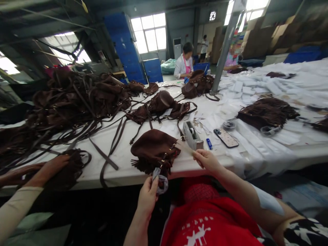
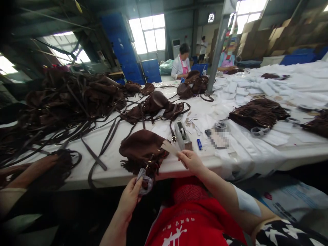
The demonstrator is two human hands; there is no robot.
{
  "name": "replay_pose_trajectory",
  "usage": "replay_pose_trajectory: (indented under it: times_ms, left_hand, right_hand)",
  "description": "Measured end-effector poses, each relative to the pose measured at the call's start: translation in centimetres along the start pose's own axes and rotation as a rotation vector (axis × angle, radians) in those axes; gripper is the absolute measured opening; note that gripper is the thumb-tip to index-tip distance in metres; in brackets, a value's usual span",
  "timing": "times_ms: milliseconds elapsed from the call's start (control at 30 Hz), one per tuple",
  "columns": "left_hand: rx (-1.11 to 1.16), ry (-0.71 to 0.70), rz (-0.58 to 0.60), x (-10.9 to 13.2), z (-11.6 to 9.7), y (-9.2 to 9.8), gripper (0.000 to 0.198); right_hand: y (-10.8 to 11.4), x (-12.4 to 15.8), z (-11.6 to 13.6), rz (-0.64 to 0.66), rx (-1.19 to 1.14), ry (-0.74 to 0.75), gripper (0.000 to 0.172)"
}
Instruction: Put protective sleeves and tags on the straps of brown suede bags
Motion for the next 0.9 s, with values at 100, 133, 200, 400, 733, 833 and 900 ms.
replay_pose_trajectory:
  times_ms: [100,133,200,400,733,833,900]
  left_hand:
    - [-0.042,0.030,0.005,0.0,0.0,0.1,0.060]
    - [-0.055,0.041,0.007,-0.2,0.2,0.1,0.063]
    - [-0.066,0.045,-0.004,-0.7,0.5,0.4,0.068]
    - [-0.063,0.046,0.005,-1.7,0.9,0.5,0.071]
    - [-0.059,0.034,0.003,-0.6,0.2,0.2,0.060]
    - [-0.042,0.009,-0.010,-0.3,-0.4,-0.1,0.052]
    - [-0.030,0.000,-0.024,-0.2,-0.5,-0.2,0.049]
  right_hand:
    - [6.3,-1.4,1.2,-0.369,0.283,0.210,0.047]
    - [8.2,-1.9,1.2,-0.448,0.377,0.233,0.047]
    - [11.2,-2.9,0.5,-0.518,0.541,0.220,0.048]
    - [14.6,-5.0,-3.8,-0.445,0.786,0.005,0.038]
    - [13.4,-3.3,0.0,-0.548,0.493,0.198,0.038]
    - [6.6,-1.4,1.3,-0.090,0.174,0.124,0.039]
    - [1.6,0.7,1.8,0.209,0.104,0.031,0.035]
Point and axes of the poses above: each hand's wrist, its own x-axis away from the middle knuckle, its own y-axis out of the back of the hand, z = x × y, the point moved 5 cm from there along -x, towards the middle knuckle
